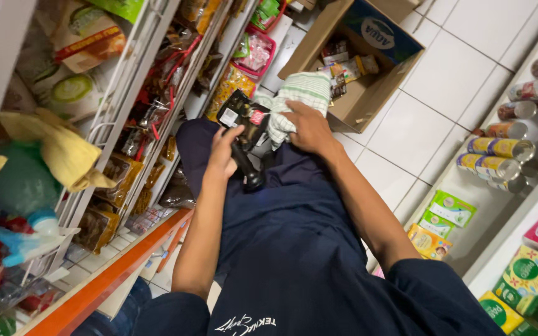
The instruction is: The person scans barcodes on coffee packets using a handheld scanner and places the scanned items into a cardboard box while sitting on the floor of a store aisle.
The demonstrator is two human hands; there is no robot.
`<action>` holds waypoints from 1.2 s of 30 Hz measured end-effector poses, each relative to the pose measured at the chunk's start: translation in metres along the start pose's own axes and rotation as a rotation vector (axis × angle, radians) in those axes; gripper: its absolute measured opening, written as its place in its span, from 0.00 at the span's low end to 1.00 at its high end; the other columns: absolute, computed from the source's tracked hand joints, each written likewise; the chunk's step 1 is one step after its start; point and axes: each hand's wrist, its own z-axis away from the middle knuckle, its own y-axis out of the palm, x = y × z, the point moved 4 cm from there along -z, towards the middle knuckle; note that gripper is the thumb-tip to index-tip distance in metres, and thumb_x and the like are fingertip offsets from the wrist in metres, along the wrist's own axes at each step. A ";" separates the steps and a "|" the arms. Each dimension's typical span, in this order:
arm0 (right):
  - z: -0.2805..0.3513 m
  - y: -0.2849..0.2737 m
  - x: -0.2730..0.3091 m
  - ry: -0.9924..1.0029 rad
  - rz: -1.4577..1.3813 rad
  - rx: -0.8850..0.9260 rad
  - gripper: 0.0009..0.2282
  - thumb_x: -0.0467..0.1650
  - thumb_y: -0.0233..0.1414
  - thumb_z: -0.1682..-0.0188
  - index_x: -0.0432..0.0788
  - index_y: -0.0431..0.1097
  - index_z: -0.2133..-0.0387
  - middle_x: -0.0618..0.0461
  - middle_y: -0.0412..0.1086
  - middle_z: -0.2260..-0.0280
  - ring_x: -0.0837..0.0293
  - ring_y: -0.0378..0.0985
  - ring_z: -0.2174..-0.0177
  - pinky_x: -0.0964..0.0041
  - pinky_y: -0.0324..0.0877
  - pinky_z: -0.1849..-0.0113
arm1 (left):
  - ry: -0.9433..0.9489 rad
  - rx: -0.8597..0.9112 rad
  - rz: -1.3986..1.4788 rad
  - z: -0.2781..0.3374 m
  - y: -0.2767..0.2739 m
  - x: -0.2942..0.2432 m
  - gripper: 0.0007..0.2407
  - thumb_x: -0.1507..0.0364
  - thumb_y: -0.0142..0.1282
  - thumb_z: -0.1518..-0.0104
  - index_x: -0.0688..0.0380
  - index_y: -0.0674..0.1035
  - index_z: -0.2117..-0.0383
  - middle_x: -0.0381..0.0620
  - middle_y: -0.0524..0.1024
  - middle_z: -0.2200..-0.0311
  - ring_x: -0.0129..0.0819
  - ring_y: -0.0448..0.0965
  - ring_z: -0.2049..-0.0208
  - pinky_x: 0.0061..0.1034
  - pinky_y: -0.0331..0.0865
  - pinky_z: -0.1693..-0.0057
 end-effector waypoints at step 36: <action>0.054 0.042 -0.112 0.340 -0.497 -0.394 0.23 0.21 0.44 0.56 0.37 0.67 0.43 0.36 0.73 0.52 0.41 0.77 0.50 0.56 0.67 0.48 | 0.619 0.294 -1.127 -0.070 0.087 0.009 0.22 0.71 0.69 0.51 0.63 0.76 0.49 0.53 0.80 0.56 0.44 0.81 0.53 0.34 0.72 0.45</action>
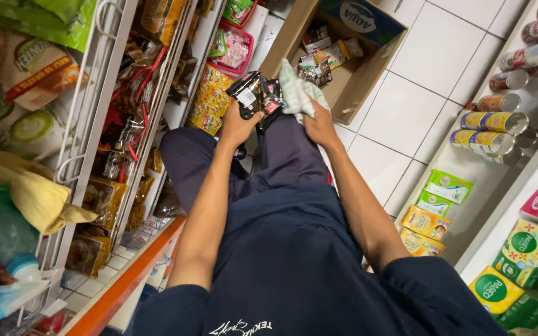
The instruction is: The person scans barcodes on coffee packets using a handheld scanner and places the scanned items into a cardboard box while sitting on the floor of a store aisle.
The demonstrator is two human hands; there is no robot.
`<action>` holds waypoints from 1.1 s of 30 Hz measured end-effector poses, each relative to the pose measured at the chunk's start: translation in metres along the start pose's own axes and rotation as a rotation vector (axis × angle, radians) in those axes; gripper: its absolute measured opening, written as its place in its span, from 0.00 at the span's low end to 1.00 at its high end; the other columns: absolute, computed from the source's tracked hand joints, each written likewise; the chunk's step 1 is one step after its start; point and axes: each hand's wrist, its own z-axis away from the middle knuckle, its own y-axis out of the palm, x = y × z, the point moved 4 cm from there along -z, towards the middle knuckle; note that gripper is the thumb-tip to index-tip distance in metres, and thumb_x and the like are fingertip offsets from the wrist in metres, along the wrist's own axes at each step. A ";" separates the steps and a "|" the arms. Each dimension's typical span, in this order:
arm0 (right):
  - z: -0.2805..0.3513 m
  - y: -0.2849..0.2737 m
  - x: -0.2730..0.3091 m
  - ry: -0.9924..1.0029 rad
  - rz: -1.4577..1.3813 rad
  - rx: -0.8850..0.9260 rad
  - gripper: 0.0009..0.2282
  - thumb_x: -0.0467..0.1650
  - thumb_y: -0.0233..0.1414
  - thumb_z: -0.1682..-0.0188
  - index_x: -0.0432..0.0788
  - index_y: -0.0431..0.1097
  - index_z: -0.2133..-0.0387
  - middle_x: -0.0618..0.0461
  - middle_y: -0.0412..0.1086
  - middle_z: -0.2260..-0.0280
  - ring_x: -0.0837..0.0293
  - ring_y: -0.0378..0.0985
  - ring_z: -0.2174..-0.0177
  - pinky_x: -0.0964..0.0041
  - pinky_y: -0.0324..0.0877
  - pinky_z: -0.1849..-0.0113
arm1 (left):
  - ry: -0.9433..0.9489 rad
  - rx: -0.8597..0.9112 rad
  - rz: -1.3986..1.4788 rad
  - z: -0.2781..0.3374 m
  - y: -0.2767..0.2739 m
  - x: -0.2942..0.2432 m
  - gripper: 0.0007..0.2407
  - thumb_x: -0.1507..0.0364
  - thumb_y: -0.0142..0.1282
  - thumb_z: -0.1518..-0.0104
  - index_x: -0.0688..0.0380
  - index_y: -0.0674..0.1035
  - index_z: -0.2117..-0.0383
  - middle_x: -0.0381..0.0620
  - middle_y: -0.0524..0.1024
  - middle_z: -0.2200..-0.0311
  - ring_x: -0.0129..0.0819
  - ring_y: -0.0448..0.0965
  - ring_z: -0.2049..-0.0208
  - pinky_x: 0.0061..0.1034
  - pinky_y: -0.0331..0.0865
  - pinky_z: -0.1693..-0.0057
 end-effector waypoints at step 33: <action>0.025 -0.051 0.021 0.218 0.035 -0.204 0.16 0.32 0.58 0.47 0.40 0.71 0.47 0.43 0.72 0.49 0.49 0.75 0.48 0.59 0.70 0.47 | 0.164 -0.068 0.032 0.027 0.019 -0.071 0.18 0.67 0.69 0.46 0.63 0.78 0.54 0.51 0.83 0.60 0.39 0.84 0.57 0.32 0.74 0.49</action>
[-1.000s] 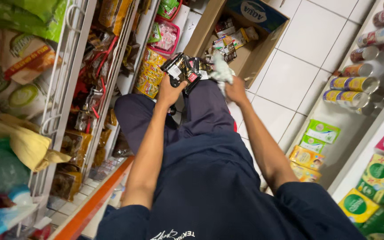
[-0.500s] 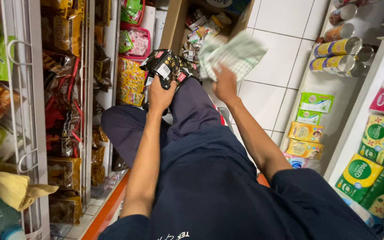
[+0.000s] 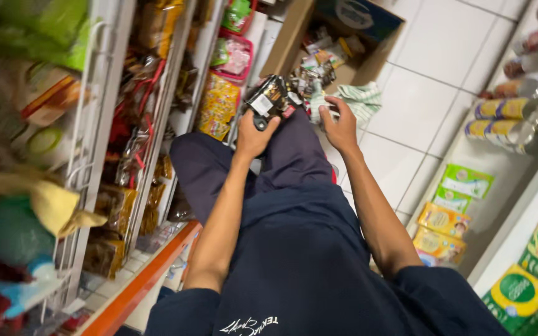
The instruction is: The person scans barcodes on coffee packets using a handheld scanner and places the scanned items into a cardboard box while sitting on the floor of a store aisle.
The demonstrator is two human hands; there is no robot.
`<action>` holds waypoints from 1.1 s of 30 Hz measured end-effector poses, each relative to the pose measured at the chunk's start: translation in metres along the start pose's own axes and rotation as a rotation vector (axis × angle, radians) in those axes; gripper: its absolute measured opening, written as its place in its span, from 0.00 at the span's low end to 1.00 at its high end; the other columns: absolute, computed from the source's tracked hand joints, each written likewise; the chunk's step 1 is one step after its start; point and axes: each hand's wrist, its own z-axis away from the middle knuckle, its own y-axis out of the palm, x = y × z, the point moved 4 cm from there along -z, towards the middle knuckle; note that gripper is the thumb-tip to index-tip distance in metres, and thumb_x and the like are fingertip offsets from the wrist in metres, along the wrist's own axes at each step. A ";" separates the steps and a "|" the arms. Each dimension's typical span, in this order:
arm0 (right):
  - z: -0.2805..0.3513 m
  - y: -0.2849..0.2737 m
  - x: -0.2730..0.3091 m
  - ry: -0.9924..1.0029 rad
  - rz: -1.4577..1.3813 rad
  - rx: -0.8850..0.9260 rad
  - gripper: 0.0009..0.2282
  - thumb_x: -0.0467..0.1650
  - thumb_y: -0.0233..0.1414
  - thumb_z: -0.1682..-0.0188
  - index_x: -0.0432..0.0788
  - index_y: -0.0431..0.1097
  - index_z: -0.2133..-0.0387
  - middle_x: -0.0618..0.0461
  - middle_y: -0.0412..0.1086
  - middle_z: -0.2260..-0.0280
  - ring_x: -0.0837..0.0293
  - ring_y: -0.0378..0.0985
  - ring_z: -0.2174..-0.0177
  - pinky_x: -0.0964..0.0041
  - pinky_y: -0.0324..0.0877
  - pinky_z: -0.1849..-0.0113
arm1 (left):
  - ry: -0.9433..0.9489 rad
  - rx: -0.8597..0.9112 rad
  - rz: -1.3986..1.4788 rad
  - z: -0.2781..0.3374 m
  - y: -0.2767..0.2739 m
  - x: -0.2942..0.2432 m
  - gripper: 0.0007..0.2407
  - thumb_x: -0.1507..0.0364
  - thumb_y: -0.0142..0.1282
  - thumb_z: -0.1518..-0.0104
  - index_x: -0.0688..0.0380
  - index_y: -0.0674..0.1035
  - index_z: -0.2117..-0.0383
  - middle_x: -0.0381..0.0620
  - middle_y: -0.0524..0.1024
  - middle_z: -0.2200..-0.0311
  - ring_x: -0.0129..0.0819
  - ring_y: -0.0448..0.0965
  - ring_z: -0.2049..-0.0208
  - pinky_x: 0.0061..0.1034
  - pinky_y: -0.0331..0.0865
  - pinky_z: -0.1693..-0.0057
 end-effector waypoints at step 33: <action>0.034 0.045 0.117 -0.098 -0.360 0.527 0.10 0.26 0.57 0.43 0.35 0.69 0.51 0.52 0.72 0.59 0.66 0.72 0.59 0.72 0.70 0.56 | -0.193 0.120 0.662 0.037 -0.041 -0.024 0.13 0.74 0.66 0.45 0.65 0.80 0.54 0.42 0.79 0.66 0.27 0.76 0.67 0.24 0.71 0.58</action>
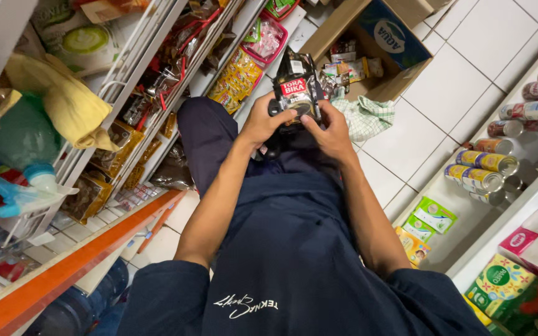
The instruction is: The person scans barcodes on coffee packets using a handheld scanner and places the scanned items into a cardboard box while sitting on the floor of a store aisle.
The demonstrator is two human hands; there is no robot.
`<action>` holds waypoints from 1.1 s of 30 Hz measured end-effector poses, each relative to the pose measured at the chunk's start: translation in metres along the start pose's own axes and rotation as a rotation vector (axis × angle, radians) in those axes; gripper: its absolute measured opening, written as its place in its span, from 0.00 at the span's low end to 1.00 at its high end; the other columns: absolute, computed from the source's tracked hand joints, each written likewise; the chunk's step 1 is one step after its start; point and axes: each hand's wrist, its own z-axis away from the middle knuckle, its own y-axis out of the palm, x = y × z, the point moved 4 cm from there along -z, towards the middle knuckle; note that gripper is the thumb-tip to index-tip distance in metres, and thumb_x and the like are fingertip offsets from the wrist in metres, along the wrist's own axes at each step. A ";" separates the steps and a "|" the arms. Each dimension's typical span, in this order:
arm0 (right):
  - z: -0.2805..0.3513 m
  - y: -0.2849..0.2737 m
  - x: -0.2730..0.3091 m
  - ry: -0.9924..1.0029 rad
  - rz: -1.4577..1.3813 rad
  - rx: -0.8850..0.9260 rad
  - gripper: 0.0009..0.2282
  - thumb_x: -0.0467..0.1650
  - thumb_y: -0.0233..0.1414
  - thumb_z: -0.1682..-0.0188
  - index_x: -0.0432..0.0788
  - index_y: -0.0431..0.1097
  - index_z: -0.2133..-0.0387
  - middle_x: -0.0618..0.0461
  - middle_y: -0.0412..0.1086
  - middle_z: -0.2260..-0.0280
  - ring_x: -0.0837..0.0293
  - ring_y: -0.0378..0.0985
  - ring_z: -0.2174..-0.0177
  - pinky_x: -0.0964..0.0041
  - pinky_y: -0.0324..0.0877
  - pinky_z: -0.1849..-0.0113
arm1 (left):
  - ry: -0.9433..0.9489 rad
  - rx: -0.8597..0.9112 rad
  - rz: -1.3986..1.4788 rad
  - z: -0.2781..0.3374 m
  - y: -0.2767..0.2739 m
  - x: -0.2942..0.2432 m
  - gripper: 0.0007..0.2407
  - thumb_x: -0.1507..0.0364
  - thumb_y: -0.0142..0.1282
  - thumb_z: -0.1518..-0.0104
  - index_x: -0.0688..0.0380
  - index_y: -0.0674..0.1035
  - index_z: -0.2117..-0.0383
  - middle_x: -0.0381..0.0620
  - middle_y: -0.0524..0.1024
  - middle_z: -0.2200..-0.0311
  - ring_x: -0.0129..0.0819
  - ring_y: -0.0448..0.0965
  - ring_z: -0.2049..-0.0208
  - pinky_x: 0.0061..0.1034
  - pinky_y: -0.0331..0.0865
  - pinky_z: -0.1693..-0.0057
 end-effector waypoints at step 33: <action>-0.120 0.004 -0.038 -0.215 0.987 0.203 0.14 0.26 0.57 0.51 0.48 0.76 0.51 0.42 0.73 0.56 0.39 0.76 0.57 0.48 0.72 0.57 | 0.143 0.350 -1.259 0.044 0.036 -0.021 0.14 0.76 0.59 0.54 0.59 0.78 0.60 0.51 0.77 0.61 0.54 0.79 0.60 0.46 0.72 0.57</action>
